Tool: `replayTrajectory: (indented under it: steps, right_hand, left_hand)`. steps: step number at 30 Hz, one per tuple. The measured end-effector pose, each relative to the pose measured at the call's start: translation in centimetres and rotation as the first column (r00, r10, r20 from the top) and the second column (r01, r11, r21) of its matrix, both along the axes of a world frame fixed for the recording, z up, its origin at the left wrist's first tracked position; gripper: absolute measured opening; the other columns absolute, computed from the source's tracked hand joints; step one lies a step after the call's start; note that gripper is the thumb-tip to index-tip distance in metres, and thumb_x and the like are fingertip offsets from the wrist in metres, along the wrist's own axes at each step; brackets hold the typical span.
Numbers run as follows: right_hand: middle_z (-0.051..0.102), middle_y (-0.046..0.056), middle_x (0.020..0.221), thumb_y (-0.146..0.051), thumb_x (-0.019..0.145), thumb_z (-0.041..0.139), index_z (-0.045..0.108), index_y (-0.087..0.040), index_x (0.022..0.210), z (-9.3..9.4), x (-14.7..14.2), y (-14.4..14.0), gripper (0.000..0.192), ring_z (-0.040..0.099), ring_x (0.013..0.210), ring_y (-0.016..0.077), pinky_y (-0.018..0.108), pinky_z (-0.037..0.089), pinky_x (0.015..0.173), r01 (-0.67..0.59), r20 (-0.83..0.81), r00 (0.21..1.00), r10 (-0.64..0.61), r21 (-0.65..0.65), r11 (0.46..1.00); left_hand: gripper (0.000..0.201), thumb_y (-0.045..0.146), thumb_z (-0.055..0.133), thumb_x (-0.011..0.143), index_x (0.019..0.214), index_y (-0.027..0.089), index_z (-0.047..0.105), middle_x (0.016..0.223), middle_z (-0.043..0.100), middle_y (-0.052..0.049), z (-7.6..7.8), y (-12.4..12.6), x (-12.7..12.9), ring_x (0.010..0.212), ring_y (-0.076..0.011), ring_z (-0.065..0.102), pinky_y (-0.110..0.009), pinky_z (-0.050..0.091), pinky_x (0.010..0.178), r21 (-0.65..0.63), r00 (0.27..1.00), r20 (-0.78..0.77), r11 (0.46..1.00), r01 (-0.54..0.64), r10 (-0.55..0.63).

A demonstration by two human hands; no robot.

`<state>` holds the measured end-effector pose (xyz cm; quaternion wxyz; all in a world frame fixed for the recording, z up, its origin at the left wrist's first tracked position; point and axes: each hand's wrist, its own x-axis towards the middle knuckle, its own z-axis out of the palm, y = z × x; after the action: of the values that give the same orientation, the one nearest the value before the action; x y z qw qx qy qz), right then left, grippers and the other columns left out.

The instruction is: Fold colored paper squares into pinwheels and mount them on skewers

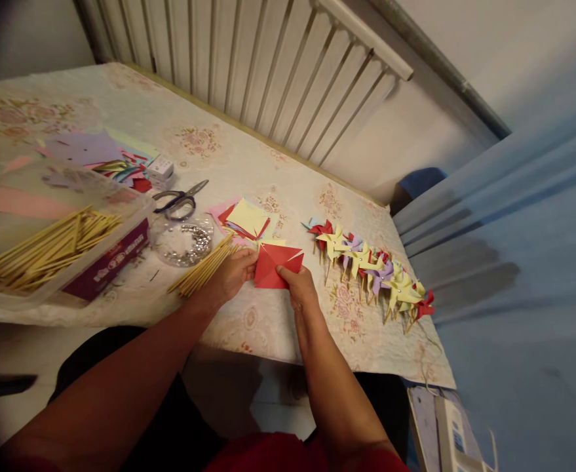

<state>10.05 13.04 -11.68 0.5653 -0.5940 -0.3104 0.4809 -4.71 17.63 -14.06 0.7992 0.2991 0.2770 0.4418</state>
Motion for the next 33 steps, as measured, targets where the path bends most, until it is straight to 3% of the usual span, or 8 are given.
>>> replayTrajectory:
  steps: [13,25,33]
  right_hand:
    - [0.077,0.004,0.086,-0.024,0.054,0.082,0.072,-0.016,0.085,0.04,-0.14,0.01,0.034,0.071,0.074,0.0218,0.038,0.056,0.082,-0.007,-0.038,0.999,0.008,0.012,1.0]
    - [0.077,0.004,0.085,-0.024,0.053,0.084,0.071,-0.015,0.087,-0.16,-0.21,0.01,0.037,0.071,0.074,0.0208,0.034,0.056,0.08,-0.016,-0.057,0.998,0.018,0.037,0.999]
    - [0.077,0.003,0.085,-0.023,0.055,0.084,0.071,-0.016,0.086,-0.11,-0.39,-0.01,0.034,0.07,0.073,0.0196,0.034,0.056,0.079,-0.026,-0.05,0.998,0.029,0.058,0.998]
  left_hand:
    - [0.017,0.029,0.068,0.071,0.075,0.017,0.056,0.069,0.061,0.0,-0.08,-0.03,0.08,0.061,-0.0119,0.058,-0.024,0.046,0.06,-0.008,1.0,-0.002,1.0,0.027,-0.027]
    - [0.024,0.039,0.065,0.075,0.079,0.016,0.059,0.066,0.055,0.002,-0.4,-0.32,0.22,0.058,-0.0091,0.048,-0.022,0.037,0.056,0.187,0.981,-0.19,0.979,0.081,-0.045]
    - [0.026,0.041,0.063,0.075,0.078,0.016,0.056,0.066,0.053,0.003,-0.11,-0.52,0.13,0.058,-0.0093,0.046,-0.023,0.035,0.056,0.213,0.974,-0.218,0.971,0.106,-0.058]
